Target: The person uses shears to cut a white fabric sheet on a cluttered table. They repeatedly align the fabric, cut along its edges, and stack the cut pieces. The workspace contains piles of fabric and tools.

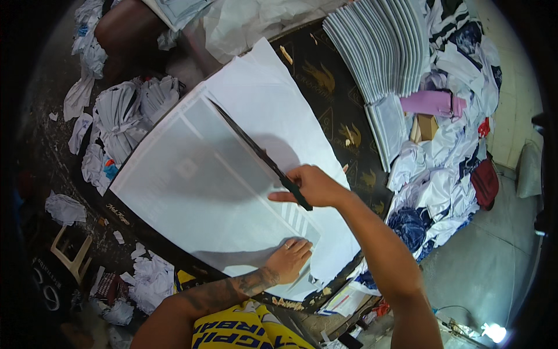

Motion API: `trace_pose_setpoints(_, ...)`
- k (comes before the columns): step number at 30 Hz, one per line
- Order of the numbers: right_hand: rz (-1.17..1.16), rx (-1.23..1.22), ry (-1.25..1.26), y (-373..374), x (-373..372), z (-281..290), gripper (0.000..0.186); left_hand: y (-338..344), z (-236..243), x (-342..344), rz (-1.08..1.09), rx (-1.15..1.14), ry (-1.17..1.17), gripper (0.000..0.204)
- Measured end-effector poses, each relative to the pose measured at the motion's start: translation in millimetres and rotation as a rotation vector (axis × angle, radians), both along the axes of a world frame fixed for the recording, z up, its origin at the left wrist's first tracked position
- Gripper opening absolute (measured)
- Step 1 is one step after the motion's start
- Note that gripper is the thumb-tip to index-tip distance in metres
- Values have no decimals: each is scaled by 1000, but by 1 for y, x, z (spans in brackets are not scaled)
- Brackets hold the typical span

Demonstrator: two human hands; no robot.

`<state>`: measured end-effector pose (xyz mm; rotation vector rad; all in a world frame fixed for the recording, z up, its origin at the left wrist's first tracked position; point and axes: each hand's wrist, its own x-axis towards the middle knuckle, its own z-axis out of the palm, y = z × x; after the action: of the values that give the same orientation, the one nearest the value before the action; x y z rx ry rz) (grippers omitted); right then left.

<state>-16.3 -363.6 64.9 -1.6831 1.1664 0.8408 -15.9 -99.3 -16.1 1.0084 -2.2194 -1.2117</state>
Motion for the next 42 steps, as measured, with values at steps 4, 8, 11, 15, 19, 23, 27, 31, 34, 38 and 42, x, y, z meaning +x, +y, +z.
trace_pose_setpoints(4, -175, -68, -132, -9, 30, -11, 75, 5, -7, -9, -16, -10, -23, 48)
trace_pose_setpoints(8, -250, -82, -158, -6, 23, -10, 72, -3, 6, 8, 104, -109, 81, 49)
trace_pose_setpoints(11, -370, -403, -302, 35, -34, 8, 73, -48, 26, 69, 254, 88, 114, 57)
trace_pose_setpoints(15, -1133, -496, -346, 193, -143, 27, 50, -151, 22, 164, 844, -315, -325, 71)
trace_pose_setpoints(19, -1634, -639, -110, 418, -206, 15, 48, -203, -51, 84, 523, -364, -709, 127)
trace_pose_setpoints(23, -1979, -628, -123, 615, -188, -4, 43, -110, -56, -139, 112, -804, -403, 127)
trace_pose_setpoints(27, -2138, -632, -22, 726, -135, -11, 46, 79, 82, -257, 25, -826, -164, 37)
trace_pose_setpoints(31, -2182, -683, 2, 749, -87, -20, 49, 214, 150, -206, -1184, 116, 459, 81)
trace_pose_setpoints(34, -2224, -635, -18, 728, -66, -21, 56, 170, 102, -188, -1030, 179, 309, 44)
trace_pose_setpoints(38, -2219, -573, 66, 679, -51, -7, 56, 49, 26, -192, -662, -332, -29, 42)
trace_pose_setpoints(42, -2397, -572, -41, 632, -37, -5, 51, 24, 7, -227, -1085, -566, 3, 55)
